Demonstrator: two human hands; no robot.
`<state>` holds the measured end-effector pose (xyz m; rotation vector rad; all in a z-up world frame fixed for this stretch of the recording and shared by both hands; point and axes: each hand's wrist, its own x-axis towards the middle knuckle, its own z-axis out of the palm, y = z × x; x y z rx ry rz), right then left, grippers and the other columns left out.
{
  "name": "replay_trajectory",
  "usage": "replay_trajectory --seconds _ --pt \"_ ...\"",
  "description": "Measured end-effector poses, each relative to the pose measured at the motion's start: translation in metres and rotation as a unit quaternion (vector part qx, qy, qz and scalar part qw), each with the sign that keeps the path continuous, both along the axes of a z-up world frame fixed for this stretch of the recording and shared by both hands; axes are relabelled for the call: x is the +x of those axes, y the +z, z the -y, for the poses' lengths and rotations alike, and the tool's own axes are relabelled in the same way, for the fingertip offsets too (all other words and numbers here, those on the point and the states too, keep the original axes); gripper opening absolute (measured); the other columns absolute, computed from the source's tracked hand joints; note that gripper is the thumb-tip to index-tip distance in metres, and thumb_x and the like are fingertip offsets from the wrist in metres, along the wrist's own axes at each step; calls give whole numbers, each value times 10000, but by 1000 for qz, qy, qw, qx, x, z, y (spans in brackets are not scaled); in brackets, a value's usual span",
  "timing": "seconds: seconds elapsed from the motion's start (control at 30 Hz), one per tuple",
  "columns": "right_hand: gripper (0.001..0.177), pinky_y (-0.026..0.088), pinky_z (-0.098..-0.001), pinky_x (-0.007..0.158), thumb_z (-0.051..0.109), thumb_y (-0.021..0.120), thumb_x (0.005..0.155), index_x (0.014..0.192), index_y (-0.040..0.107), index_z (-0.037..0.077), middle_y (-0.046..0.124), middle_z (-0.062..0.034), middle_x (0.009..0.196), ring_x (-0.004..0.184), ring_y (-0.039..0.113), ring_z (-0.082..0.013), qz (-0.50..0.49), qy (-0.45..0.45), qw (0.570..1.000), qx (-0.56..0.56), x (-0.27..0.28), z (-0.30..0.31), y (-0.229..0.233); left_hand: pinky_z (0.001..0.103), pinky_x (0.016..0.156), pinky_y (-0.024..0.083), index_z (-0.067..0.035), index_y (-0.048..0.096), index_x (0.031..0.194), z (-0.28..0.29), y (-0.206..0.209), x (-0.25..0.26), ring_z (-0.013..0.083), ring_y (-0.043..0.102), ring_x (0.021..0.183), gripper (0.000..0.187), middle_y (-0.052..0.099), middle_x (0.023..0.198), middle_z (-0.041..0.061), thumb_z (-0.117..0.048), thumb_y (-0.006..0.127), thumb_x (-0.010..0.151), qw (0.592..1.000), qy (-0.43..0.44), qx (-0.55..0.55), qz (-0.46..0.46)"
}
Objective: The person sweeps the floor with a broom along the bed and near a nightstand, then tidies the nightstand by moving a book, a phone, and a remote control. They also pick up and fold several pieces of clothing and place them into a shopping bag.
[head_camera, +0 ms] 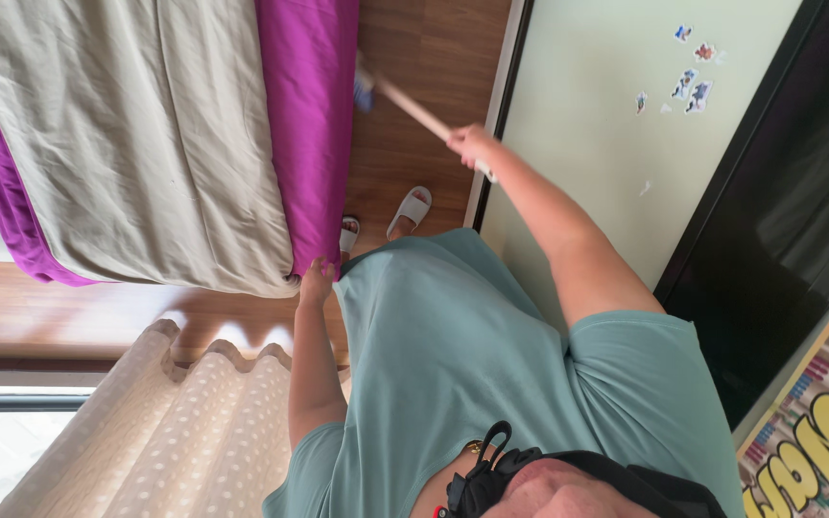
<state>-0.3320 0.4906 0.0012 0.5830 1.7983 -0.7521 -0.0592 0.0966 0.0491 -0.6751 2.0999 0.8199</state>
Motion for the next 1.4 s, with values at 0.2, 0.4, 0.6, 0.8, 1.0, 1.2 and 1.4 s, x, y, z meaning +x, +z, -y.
replay_trajectory --seconds 0.2,0.4,0.6,0.8,1.0,1.2,1.4 --pt "336 417 -305 438 316 548 1057 1346 682 209 565 25 688 494 488 -107 -111 -73 990 40 -75 -8 -5 460 1047 469 -87 549 1437 -4 5 -2 366 612 1247 555 656 1330 203 -397 564 977 1000 -1 -8 7" --pt "377 456 -315 414 349 520 1052 1394 575 199 561 -4 643 471 524 -122 -161 -129 978 22 -39 -8 4 459 1051 471 -99 560 1423 -14 6 -22 361 611 1257 540 666 1324 194 -393 569 970 999 -21 -2 -27" --pt "432 450 -293 385 421 504 1069 1394 534 139 519 7 606 423 482 -92 -145 -218 959 -111 51 -24 33 467 1065 463 -139 537 1443 -22 7 -67 377 595 1267 533 663 1327 197 -395 566 976 996 -83 20 -14" --pt "385 418 -287 413 422 496 1062 1297 592 133 495 -9 591 436 474 -116 -75 -335 917 -204 126 -29 71 498 1063 460 -131 529 1446 -17 3 -158 393 586 1266 550 622 1359 230 -398 575 967 990 -136 4 -45" --pt "262 466 -241 509 295 525 1064 1193 581 74 583 9 824 591 501 -67 65 -402 904 -129 133 -58 129 525 1044 480 -147 565 1405 -13 -2 -285 412 610 1233 522 657 1302 232 -431 582 967 966 -245 11 -78" --pt "328 356 -208 406 363 532 1075 920 536 75 514 2 632 434 414 -49 200 -585 783 -67 140 -42 165 517 1024 492 -147 542 1436 -3 -4 -401 415 632 1187 519 673 1245 244 -401 578 985 950 -306 11 -65" --pt "461 398 -304 406 395 580 1061 773 553 37 511 -39 525 406 485 -156 170 -440 881 -44 110 -9 110 474 1034 504 -99 564 1419 17 -19 -460 374 650 1201 474 675 1273 227 -332 590 1007 951 -287 58 -94"
